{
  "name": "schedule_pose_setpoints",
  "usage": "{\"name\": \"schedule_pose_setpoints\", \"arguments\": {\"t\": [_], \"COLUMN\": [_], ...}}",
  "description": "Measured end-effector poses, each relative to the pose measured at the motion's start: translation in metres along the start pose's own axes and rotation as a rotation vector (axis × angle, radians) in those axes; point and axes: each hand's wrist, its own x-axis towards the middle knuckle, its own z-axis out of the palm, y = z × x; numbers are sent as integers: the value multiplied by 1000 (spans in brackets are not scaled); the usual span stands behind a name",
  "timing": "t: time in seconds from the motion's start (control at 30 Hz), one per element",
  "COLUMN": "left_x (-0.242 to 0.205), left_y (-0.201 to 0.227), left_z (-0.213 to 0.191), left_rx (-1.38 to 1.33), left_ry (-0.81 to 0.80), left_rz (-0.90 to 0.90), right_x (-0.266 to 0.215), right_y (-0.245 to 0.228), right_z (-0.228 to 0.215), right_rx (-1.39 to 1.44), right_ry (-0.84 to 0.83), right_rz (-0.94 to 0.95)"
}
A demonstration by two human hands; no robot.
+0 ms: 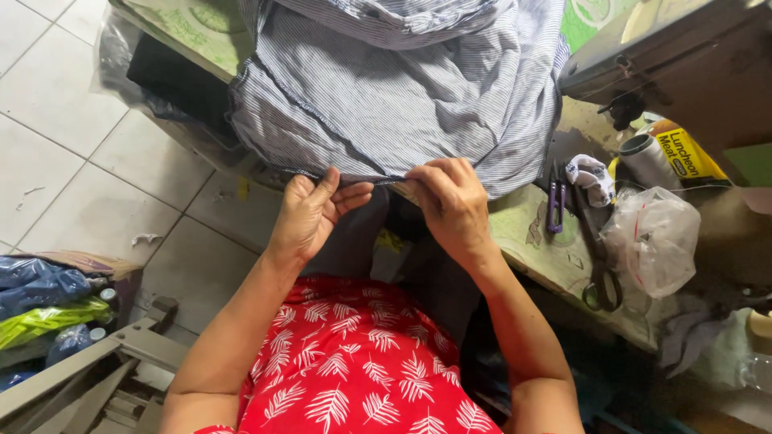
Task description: Cutting a striped fabric garment with scissors on a sewing table
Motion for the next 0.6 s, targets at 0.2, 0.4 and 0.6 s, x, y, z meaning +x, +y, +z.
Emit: {"name": "schedule_pose_setpoints", "arguments": {"t": [0.2, 0.4, 0.6], "left_x": [14, 3, 1], "left_y": [-27, -30, -32], "left_z": [-17, 10, 10], "left_rx": [99, 128, 158], "left_ry": [-2, -63, -50], "left_rz": [25, 17, 60], "right_x": [1, -1, -12], "right_y": [5, -1, -8], "right_z": [-3, -6, -9], "right_rx": [166, 151, 68], "right_ry": [-32, -15, 35], "right_rz": [131, 86, 13]}}
